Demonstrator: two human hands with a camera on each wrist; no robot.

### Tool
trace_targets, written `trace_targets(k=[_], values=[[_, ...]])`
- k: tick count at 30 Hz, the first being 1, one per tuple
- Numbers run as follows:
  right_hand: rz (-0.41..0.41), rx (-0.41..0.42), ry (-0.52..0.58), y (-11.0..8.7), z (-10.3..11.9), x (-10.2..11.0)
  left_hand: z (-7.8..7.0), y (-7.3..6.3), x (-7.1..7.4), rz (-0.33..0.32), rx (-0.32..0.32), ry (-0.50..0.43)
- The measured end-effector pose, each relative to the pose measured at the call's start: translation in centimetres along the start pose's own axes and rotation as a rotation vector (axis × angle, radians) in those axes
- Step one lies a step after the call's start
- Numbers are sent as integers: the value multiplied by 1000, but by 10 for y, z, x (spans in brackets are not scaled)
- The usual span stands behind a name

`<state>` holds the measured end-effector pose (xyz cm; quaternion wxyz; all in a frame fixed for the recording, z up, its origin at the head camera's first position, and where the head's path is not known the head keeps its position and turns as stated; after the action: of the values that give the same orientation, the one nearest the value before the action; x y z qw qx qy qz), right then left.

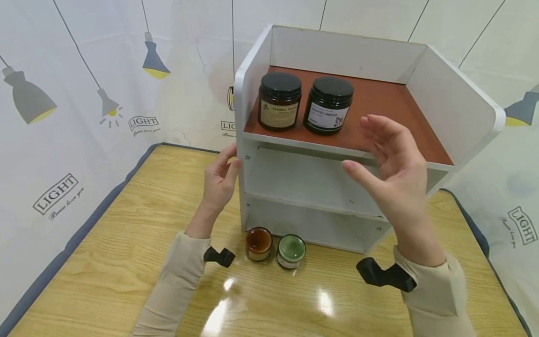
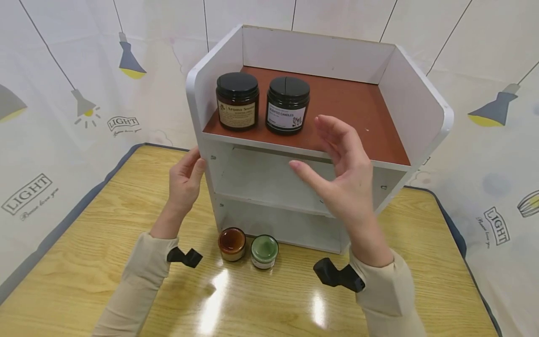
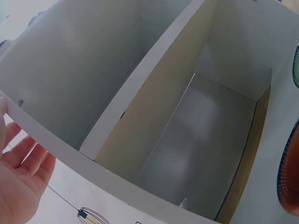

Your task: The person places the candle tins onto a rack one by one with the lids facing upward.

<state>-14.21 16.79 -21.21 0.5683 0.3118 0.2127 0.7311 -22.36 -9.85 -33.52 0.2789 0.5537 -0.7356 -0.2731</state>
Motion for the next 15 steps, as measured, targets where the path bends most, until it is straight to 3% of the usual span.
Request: trace_targets(k=[15], values=[[10, 2, 59, -26, -5, -7, 1, 0, 0, 3, 16, -10]])
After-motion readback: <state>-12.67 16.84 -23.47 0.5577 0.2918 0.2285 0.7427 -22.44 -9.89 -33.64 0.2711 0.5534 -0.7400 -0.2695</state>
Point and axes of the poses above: each hand's wrist, its own y-axis towards the middle knuckle, its own x-axis out of the back of the hand, z = x × y, the point moved 1 cm from there along y, towards the middle knuckle, and after that the axes turned 12 degrees about z, right-handed, at the moved point
